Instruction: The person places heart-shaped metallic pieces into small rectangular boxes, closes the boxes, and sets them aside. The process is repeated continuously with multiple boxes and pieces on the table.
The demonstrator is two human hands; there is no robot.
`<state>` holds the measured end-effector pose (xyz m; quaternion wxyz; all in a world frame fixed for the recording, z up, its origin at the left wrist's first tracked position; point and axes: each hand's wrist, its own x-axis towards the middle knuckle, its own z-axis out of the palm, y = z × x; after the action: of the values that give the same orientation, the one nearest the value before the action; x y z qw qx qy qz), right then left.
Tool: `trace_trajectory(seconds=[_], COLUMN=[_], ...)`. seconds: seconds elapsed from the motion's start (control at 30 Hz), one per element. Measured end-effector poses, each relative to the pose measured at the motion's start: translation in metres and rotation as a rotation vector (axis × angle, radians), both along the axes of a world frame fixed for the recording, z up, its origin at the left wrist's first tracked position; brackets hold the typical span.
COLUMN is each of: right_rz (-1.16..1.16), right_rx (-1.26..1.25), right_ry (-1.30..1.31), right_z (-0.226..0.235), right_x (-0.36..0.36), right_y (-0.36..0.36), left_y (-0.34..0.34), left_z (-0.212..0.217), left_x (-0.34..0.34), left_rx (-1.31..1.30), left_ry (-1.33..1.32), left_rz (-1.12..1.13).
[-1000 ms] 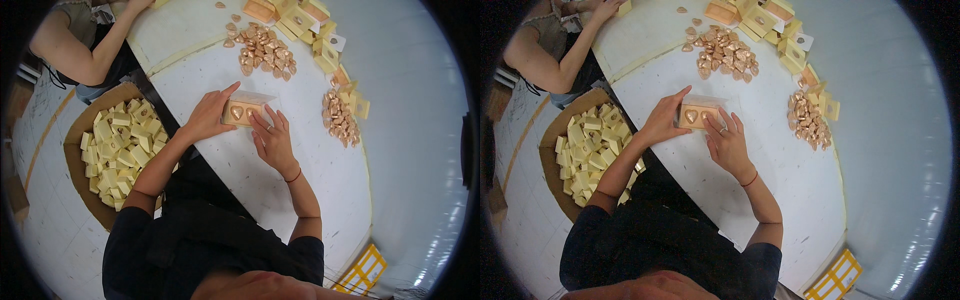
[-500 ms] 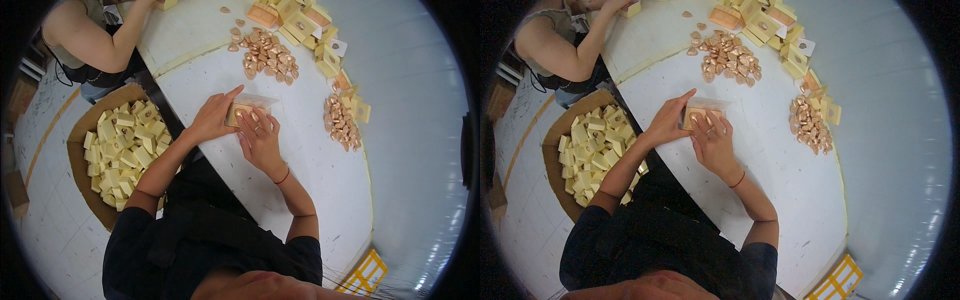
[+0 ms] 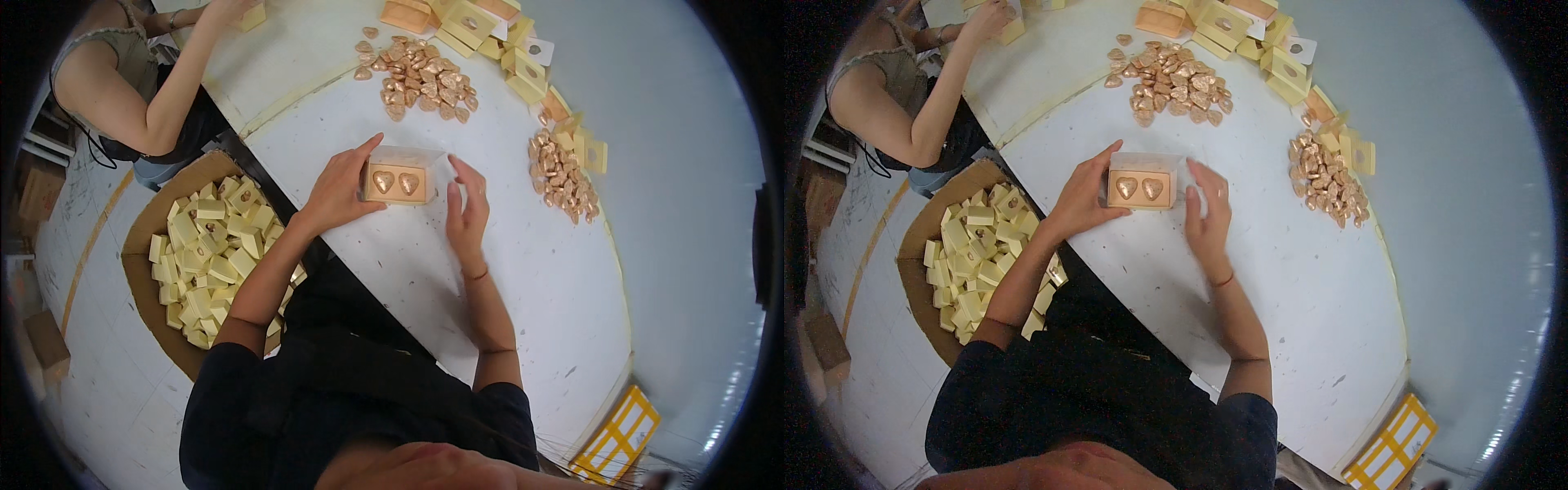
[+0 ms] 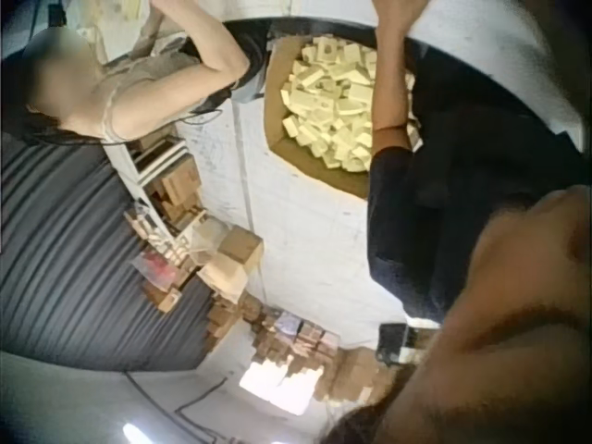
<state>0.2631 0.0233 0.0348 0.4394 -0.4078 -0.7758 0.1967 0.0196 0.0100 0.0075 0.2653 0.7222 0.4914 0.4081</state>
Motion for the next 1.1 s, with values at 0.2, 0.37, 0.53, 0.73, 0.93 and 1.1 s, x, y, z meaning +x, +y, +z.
trace_trajectory(seconds=[0.2, 0.37, 0.53, 0.73, 0.93, 1.1], right_rz=[0.304, 0.165, 0.265, 0.327, 0.223, 0.227], right_rx=[-0.656, -0.458, -0.334, -0.291, 0.139, 0.095], right_ry=[0.262, 0.166, 0.222, 0.13, -0.182, -0.155], right_z=[-0.021, -0.027, -0.031, -0.02, -0.022, -0.017], right_x=[0.002, -0.008, -0.01, 0.005, 0.012, 0.012], right_y=[0.026, 0.011, 0.01, 0.001, 0.004, -0.001], left_y=[0.002, 0.022, 0.017, 0.015, 0.008, -0.002], left_z=[0.007, -0.007, -0.019, -0.014, -0.007, -0.007], left_x=[-0.007, -0.025, 0.014, 0.008, -0.013, -0.005], left_rx=[-0.107, -0.157, -0.13, -0.112, -0.204, -0.133], left_ry=[0.115, -0.168, -0.172, -0.349, -0.274, -0.202], left_rz=[-0.132, -0.396, -0.053, -0.266, -0.458, -0.342])
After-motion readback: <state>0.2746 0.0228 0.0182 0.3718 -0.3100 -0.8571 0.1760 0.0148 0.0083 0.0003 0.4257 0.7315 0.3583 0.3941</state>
